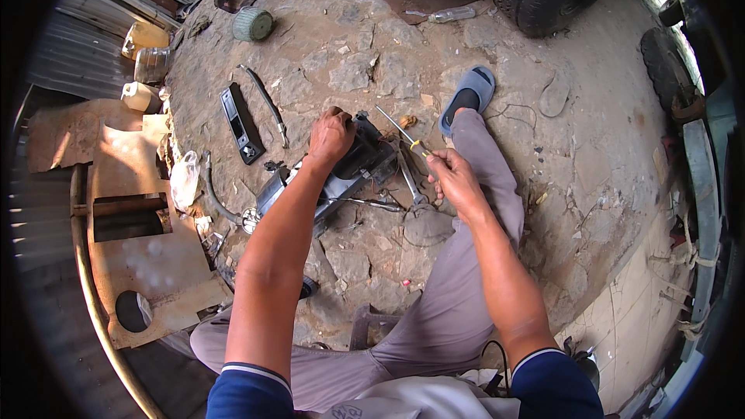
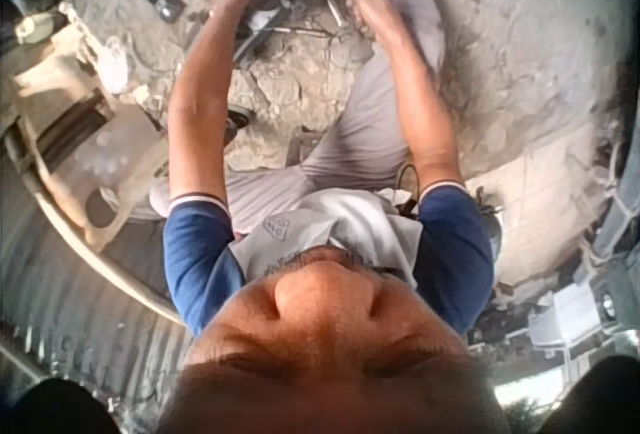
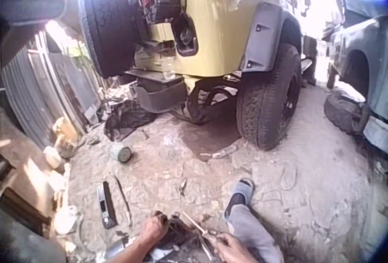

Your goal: The person uses a screwdriver and pliers to disassemble a dual-fan automotive blower assembly while sitting on the ground. They unscrew fasteners from the motor housing, detach a circular component, and pull wires through the assembly.

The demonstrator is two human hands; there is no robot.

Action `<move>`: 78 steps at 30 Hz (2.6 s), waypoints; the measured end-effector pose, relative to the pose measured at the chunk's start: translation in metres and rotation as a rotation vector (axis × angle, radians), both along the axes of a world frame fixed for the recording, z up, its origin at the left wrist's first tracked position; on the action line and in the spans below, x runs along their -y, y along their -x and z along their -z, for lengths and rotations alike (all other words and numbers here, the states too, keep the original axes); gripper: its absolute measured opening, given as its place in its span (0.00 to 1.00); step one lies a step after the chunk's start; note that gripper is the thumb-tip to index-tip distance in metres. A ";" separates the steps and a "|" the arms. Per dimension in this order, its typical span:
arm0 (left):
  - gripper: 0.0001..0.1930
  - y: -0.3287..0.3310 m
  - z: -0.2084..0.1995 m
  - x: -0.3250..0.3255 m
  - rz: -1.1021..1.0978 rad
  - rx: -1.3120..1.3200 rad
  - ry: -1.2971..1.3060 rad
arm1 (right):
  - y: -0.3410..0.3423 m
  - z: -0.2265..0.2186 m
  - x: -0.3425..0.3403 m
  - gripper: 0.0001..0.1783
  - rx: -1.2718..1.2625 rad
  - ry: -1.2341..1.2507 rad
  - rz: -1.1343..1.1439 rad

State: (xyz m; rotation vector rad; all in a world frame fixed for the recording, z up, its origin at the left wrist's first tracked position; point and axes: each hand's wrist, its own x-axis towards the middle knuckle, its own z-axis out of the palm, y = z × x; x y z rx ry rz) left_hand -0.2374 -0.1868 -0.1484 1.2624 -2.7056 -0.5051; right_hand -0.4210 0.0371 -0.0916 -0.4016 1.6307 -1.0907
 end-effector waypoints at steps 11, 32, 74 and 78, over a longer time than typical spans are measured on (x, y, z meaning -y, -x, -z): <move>0.11 0.002 0.020 0.007 0.116 0.062 0.066 | -0.003 0.003 0.011 0.23 -0.003 0.014 0.001; 0.14 -0.093 -0.023 -0.112 0.203 -0.338 0.010 | -0.013 0.042 0.010 0.18 -0.162 -0.022 -0.050; 0.12 -0.478 0.247 -0.035 -1.416 -0.324 -0.190 | -0.052 0.060 0.050 0.10 -0.344 -0.187 0.040; 0.12 -0.481 0.249 -0.031 -1.387 -0.323 -0.213 | -0.049 0.062 0.048 0.10 -0.350 -0.181 0.025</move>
